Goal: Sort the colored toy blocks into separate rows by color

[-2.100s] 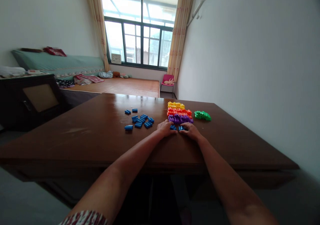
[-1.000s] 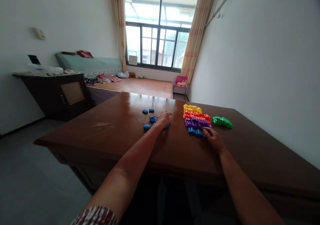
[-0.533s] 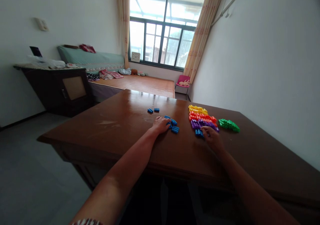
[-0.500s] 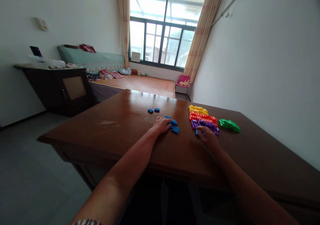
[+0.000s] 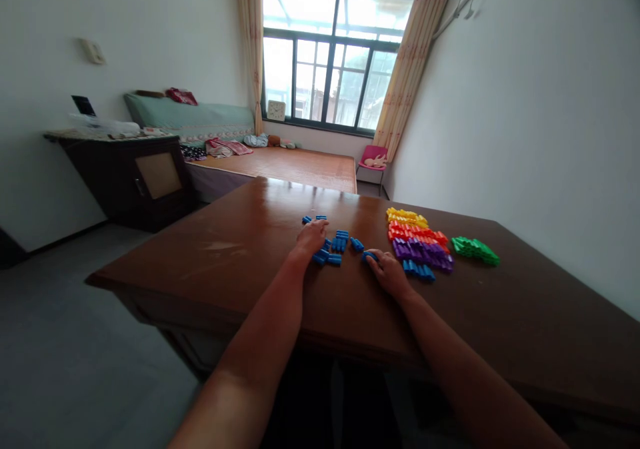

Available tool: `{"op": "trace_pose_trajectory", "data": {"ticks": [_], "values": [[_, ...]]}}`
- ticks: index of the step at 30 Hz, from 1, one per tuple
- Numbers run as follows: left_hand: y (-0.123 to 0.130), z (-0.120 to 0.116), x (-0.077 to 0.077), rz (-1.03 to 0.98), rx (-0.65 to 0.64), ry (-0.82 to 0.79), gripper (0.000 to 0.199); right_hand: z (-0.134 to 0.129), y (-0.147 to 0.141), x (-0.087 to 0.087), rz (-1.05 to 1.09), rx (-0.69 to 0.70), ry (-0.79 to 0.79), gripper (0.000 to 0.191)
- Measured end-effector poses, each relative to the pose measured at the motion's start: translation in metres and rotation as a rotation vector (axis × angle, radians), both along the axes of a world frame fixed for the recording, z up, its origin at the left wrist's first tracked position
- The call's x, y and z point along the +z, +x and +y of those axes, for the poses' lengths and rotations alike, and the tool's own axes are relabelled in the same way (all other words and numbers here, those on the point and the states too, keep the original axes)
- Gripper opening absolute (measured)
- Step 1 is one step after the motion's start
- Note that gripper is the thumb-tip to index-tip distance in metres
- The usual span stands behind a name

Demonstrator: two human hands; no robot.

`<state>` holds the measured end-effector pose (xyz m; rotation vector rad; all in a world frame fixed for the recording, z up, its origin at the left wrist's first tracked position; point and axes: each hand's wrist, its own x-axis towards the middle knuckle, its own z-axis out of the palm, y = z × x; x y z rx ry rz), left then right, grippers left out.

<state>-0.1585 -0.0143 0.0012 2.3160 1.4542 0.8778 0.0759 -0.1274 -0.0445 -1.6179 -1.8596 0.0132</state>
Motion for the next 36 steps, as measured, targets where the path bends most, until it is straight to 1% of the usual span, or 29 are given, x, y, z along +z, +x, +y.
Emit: {"op": "trace_pose_trajectory", "data": {"ticks": [2,4,7,9,11,14,16,19,22,25,27,29,32,34,36], "values": [[-0.010,0.003,0.003,0.037,0.018,-0.107,0.031,0.001,0.002,-0.001,0.043,0.002,0.012,0.039],[-0.016,0.003,0.005,0.092,-0.020,-0.173,0.029,0.002,0.002,-0.001,0.083,0.028,0.035,0.039],[-0.016,-0.002,0.004,0.157,-0.050,-0.219,0.037,0.003,-0.001,-0.001,0.131,0.050,0.009,0.039],[-0.012,-0.005,0.002,0.184,-0.049,-0.227,0.041,0.003,-0.002,0.000,0.123,0.046,0.006,0.039],[-0.008,-0.006,0.000,0.187,-0.046,-0.220,0.036,0.003,-0.002,0.001,0.079,0.022,0.069,0.037],[-0.004,-0.003,-0.003,0.104,0.000,-0.176,0.025,-0.001,-0.006,0.006,-0.002,-0.023,0.182,0.035],[-0.003,0.000,-0.005,0.029,0.060,-0.150,0.021,-0.006,-0.012,0.011,-0.044,-0.007,0.203,0.033],[-0.004,0.005,-0.010,-0.053,0.139,-0.142,0.020,-0.016,-0.023,0.018,-0.108,0.079,0.175,0.031],[-0.006,0.008,-0.015,-0.100,0.141,-0.156,0.026,-0.024,-0.037,0.024,-0.185,0.142,0.155,0.031],[-0.009,0.007,-0.016,-0.045,0.129,-0.182,0.028,-0.025,-0.053,0.028,-0.279,0.211,0.141,0.035],[-0.009,0.005,-0.015,-0.001,0.133,-0.186,0.026,-0.022,-0.066,0.029,-0.353,0.283,0.123,0.040],[-0.010,0.004,-0.013,-0.011,0.131,-0.181,0.026,-0.015,-0.082,0.031,-0.419,0.339,0.104,0.045],[-0.012,0.005,-0.012,-0.094,0.137,-0.169,0.026,-0.003,-0.106,0.031,-0.472,0.341,0.091,0.047],[-0.013,0.008,-0.013,-0.153,0.156,-0.157,0.025,0.004,-0.118,0.032,-0.482,0.298,0.080,0.037],[-0.014,0.011,-0.015,-0.199,0.169,-0.137,0.025,0.008,-0.125,0.035,-0.487,0.258,0.069,0.024]]}}
